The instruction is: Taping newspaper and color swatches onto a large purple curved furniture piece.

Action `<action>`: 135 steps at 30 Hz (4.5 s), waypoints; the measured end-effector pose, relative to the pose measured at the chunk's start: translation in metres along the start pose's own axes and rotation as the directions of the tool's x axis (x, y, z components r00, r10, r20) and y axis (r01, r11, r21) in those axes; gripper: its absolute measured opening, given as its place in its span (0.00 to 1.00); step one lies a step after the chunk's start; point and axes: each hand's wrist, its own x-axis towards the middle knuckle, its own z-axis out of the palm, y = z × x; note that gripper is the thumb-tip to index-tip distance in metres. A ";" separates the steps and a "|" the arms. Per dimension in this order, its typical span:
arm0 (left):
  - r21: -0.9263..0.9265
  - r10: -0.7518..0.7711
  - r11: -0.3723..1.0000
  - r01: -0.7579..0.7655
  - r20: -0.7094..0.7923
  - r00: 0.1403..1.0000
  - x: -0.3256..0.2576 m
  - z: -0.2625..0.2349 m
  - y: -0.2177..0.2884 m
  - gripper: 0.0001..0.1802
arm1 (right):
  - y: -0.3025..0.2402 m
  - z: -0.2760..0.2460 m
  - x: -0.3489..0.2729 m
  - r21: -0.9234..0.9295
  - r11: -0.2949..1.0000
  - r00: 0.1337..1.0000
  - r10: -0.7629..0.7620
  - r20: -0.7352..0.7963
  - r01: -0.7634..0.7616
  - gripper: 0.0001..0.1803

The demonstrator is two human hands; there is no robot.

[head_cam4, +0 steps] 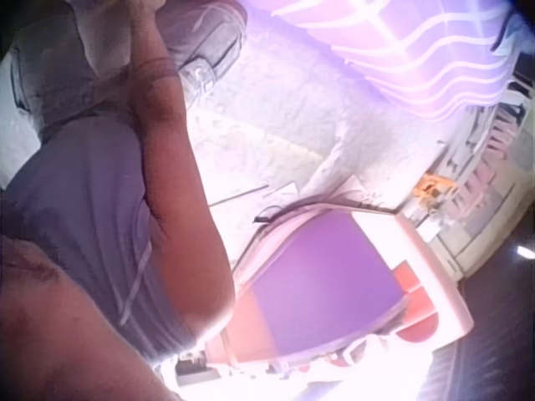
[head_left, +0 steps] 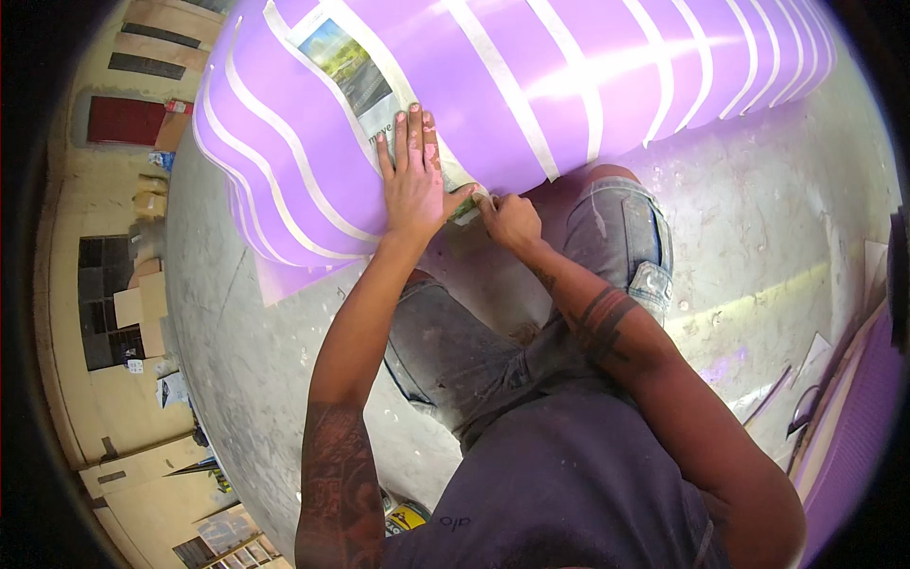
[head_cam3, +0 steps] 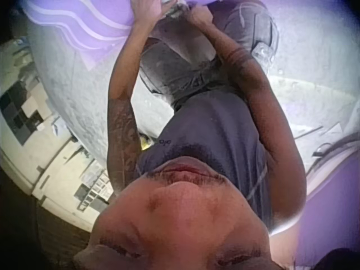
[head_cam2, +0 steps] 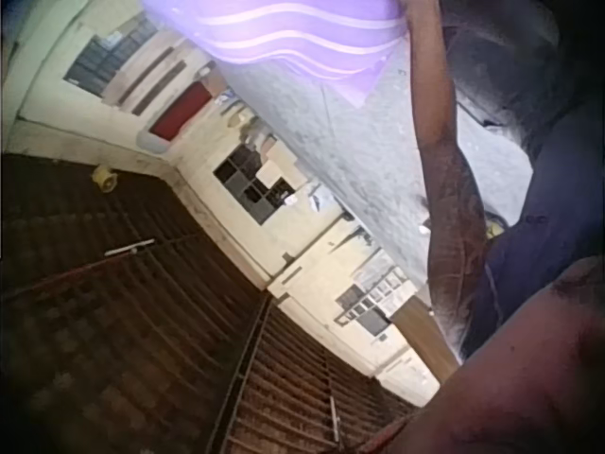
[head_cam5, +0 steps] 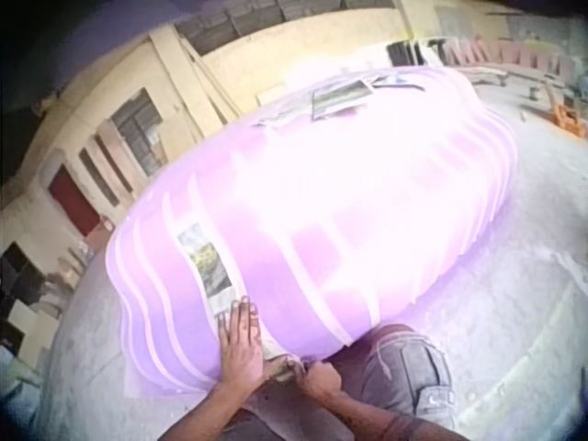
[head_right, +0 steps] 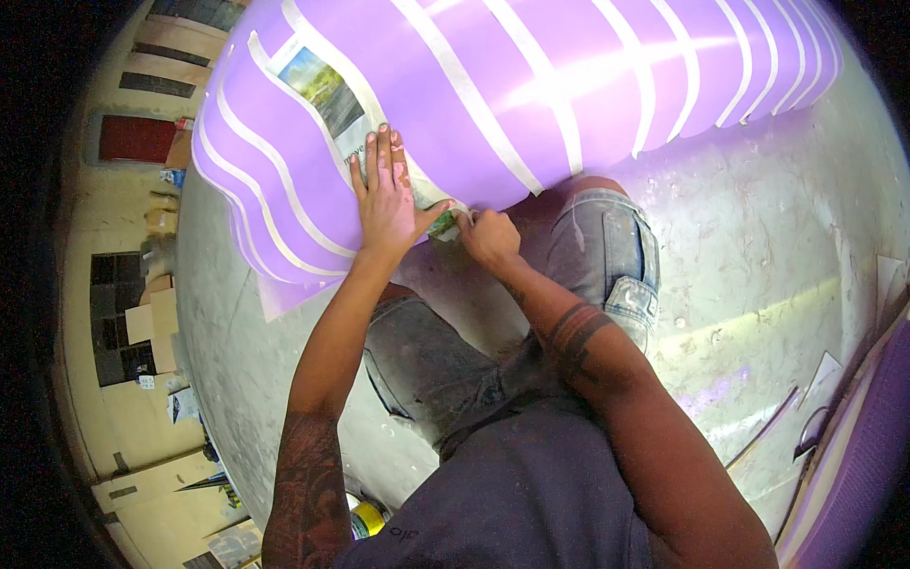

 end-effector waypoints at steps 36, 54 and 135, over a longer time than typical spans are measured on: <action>-0.027 -0.029 0.999 0.028 -0.046 0.999 0.000 0.003 -0.002 0.74 | 0.053 0.068 0.012 0.118 0.987 0.985 0.121 -0.123 -0.106 0.28; -0.621 -0.266 0.679 0.391 0.287 0.920 -0.073 0.048 0.068 0.22 | 0.061 0.074 0.025 0.066 0.991 0.992 0.120 -0.024 -0.118 0.30; -0.405 -0.621 0.632 0.661 0.246 0.744 -0.093 0.149 0.067 0.29 | 0.088 0.088 0.048 0.447 0.894 0.958 -0.093 0.271 -0.040 0.23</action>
